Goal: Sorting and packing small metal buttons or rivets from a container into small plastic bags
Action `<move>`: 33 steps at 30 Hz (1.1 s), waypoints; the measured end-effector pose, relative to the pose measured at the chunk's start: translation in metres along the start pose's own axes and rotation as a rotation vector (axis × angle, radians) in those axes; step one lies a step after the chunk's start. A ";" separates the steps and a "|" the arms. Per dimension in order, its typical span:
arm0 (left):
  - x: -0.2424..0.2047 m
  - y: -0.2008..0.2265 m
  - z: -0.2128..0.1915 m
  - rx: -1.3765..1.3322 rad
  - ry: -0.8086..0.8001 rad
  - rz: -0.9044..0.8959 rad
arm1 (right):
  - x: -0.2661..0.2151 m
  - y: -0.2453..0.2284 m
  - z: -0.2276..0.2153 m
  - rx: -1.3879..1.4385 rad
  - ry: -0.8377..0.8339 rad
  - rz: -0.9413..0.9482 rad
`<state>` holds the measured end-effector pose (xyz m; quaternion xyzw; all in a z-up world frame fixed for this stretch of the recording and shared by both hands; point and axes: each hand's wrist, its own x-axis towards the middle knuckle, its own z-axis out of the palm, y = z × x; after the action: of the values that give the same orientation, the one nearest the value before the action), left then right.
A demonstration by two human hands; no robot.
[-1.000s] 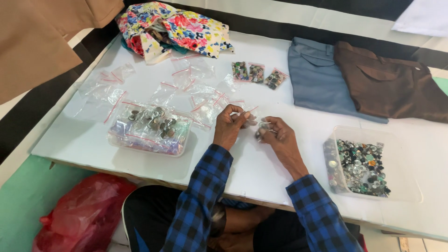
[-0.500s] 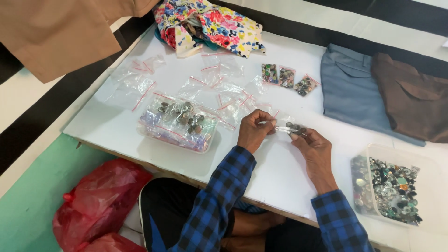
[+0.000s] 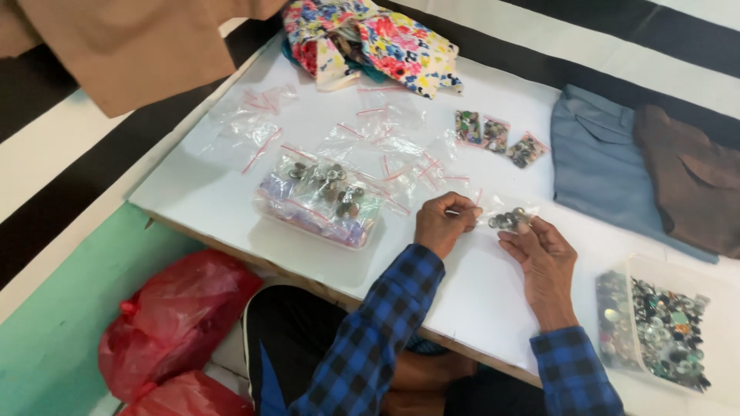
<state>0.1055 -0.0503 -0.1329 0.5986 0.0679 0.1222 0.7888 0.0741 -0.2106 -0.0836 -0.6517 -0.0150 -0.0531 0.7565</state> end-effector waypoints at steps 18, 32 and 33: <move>-0.112 0.151 -0.131 0.448 0.960 0.341 | -0.018 -0.073 0.220 -0.038 -0.506 -0.289; -0.087 0.122 -0.185 1.044 1.043 0.667 | -0.012 -0.013 0.277 -0.673 -0.555 -0.898; -0.084 0.121 -0.185 1.066 0.993 0.725 | -0.014 -0.011 0.277 -0.617 -0.616 -0.875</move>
<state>-0.0358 0.1291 -0.0707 0.7545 0.2607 0.5725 0.1871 0.0719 0.0624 -0.0329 -0.7592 -0.4826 -0.1699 0.4023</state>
